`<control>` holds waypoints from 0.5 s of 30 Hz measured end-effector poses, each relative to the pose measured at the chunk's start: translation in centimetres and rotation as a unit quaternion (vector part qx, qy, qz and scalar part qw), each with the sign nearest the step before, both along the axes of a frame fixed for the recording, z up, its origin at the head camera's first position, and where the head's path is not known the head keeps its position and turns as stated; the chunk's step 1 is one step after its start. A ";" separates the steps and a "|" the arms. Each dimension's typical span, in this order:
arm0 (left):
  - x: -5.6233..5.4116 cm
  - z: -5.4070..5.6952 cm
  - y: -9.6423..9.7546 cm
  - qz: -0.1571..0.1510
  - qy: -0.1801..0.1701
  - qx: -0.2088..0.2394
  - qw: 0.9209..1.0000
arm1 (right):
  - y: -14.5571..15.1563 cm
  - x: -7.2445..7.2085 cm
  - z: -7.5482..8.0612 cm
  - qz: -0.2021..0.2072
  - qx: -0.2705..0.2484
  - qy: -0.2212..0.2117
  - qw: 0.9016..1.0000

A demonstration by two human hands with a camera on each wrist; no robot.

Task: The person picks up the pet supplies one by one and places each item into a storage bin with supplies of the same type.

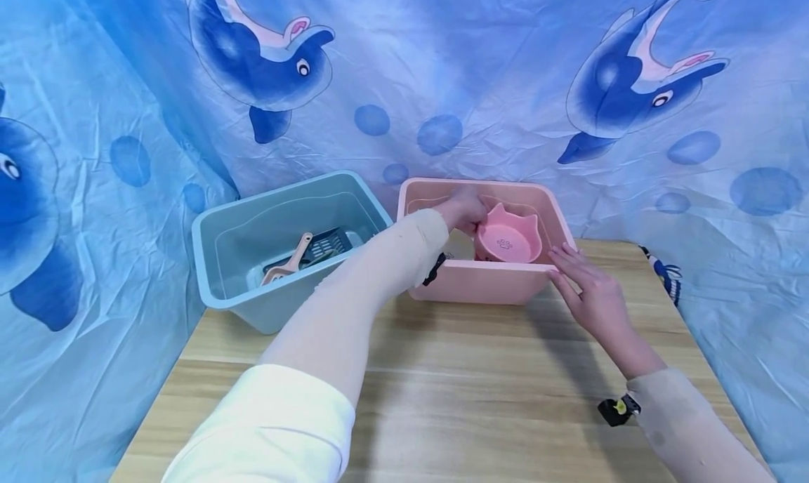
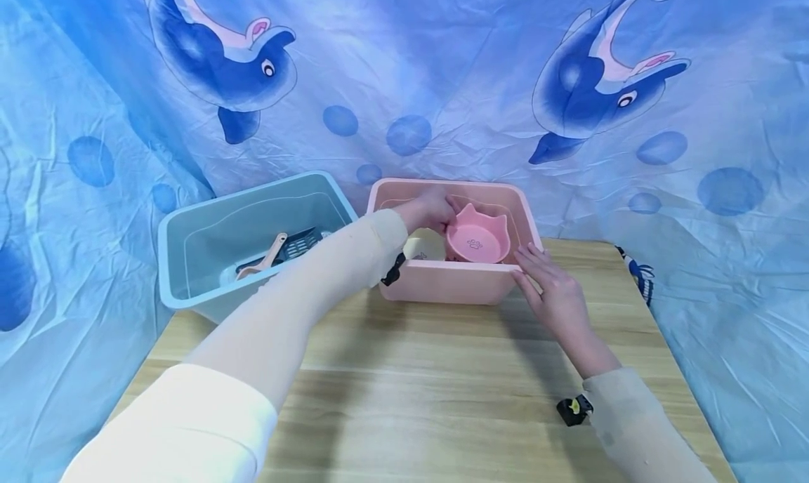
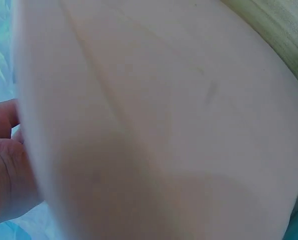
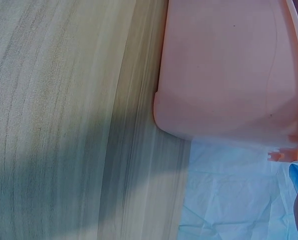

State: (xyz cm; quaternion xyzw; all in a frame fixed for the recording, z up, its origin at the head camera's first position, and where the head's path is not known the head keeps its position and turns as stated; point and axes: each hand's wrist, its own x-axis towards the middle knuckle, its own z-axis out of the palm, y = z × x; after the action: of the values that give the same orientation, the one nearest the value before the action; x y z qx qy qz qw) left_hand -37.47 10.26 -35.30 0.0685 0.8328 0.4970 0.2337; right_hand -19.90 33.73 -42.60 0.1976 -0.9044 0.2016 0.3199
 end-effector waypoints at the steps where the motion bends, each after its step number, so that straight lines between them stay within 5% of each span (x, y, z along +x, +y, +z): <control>1: -0.1 -0.1 0.0 0.001 0.002 0.000 1.000 | 0.0 0.0 0.1 0.001 0.000 0.001 1.000; 8: -0.3 -0.2 -0.6 0.011 -0.021 -0.021 0.999 | -0.1 0.1 0.0 0.011 0.000 0.011 1.000; 15: -1.2 1.6 -1.5 -0.020 0.033 -0.073 0.997 | 0.0 0.2 0.0 -0.001 0.000 0.006 1.000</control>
State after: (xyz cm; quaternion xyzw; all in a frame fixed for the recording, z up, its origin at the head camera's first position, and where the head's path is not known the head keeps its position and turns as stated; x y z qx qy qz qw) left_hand -38.67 8.77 -33.71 0.0844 0.8725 0.4280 0.2202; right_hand -19.75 33.77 -42.63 0.1975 -0.9027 0.2003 0.3257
